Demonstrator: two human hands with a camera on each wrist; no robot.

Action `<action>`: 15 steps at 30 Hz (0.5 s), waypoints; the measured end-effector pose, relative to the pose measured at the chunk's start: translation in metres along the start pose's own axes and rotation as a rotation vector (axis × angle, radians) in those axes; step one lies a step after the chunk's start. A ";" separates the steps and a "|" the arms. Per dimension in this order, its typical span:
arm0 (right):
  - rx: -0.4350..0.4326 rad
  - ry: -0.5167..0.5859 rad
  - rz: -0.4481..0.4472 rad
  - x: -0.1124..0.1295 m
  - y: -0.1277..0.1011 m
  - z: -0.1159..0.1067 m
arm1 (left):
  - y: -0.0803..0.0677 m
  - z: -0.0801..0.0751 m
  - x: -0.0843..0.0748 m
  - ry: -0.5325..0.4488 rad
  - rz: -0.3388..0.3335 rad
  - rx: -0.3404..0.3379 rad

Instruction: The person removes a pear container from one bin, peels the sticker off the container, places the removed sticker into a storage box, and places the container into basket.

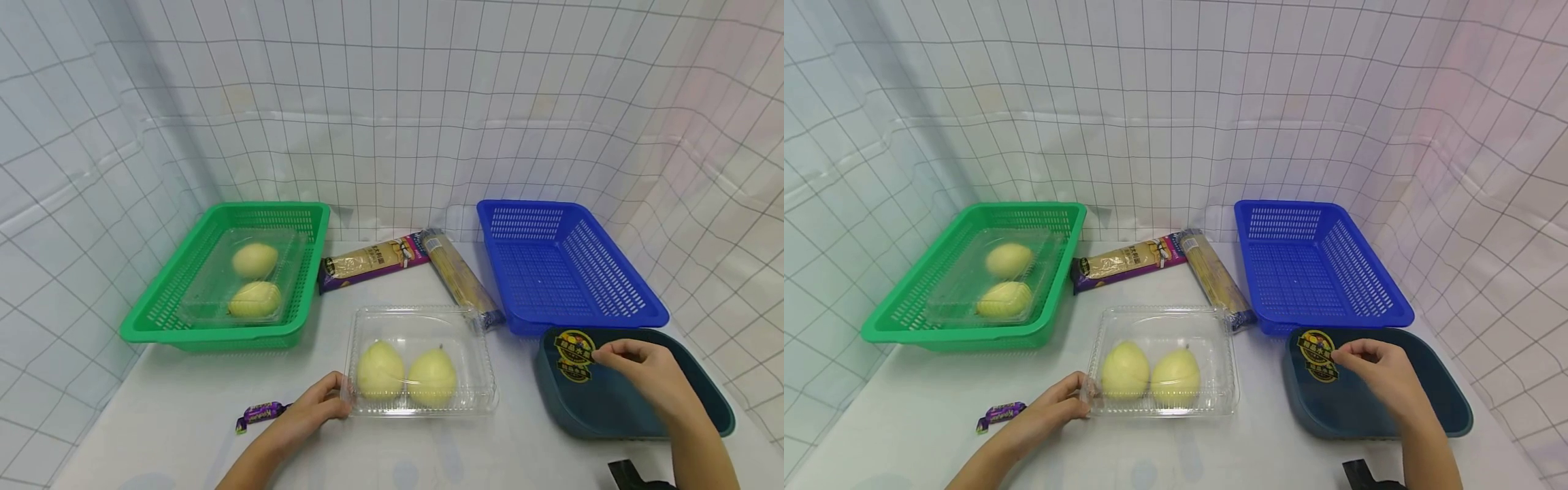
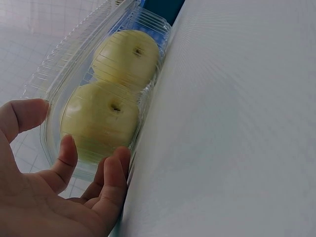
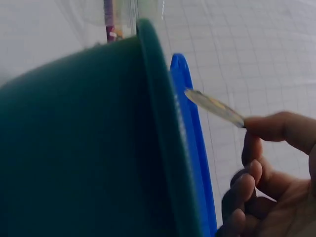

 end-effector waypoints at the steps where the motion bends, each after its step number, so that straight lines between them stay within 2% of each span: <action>1: 0.025 -0.021 -0.008 -0.003 0.000 0.001 | 0.000 0.000 0.000 -0.001 0.000 0.001; 5: 0.137 -0.106 -0.069 -0.012 -0.001 0.010 | 0.000 0.000 0.001 -0.005 0.001 0.004; 10: 0.268 -0.138 -0.152 -0.020 0.000 0.025 | 0.000 0.000 0.000 -0.003 0.005 0.004; 15: 0.309 -0.135 -0.165 -0.028 0.003 0.034 | 0.000 0.000 0.000 0.001 0.001 0.006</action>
Point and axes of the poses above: each hand's wrist, its own y-axis towards the middle knuckle, its own z-axis out of the palm, x = y × z, the point moved 10 cm from there along y, towards the middle knuckle, and after that the axes turned 9 degrees about -y, right-handed, at the moved point
